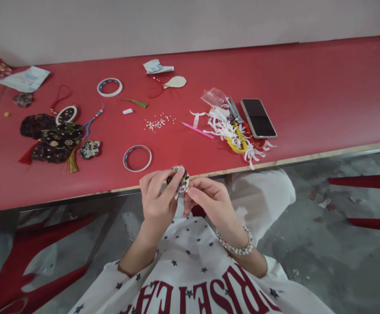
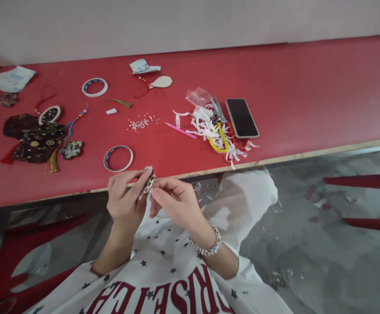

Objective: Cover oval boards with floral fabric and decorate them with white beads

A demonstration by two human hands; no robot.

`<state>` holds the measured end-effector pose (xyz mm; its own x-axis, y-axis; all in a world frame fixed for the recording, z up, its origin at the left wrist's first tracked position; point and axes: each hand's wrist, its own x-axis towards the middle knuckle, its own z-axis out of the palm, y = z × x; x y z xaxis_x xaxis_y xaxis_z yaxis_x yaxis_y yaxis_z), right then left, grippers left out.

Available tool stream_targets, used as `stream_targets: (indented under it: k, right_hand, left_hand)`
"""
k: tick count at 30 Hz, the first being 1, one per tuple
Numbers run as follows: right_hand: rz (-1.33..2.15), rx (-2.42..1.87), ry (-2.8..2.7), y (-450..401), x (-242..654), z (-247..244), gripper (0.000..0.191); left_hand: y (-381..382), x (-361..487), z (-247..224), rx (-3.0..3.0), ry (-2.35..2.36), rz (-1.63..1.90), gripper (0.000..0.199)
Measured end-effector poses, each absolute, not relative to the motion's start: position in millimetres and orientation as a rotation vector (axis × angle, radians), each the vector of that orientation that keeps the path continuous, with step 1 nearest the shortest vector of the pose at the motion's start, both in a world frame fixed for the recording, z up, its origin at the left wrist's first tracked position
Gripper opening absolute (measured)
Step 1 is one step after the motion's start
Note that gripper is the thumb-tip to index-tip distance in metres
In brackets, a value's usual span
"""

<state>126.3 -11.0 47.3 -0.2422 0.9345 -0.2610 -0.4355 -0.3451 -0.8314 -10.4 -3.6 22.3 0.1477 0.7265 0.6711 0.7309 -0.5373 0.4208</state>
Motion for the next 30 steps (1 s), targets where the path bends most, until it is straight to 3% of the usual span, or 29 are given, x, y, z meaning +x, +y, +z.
stream_targets:
  k: [30]
  right_hand:
    - [1.662,-1.021,-0.873,-10.2,128.9,51.0,0.012]
  left_hand:
    - [-3.9,-10.6,16.3,-2.356,-1.486,-1.323,0.045]
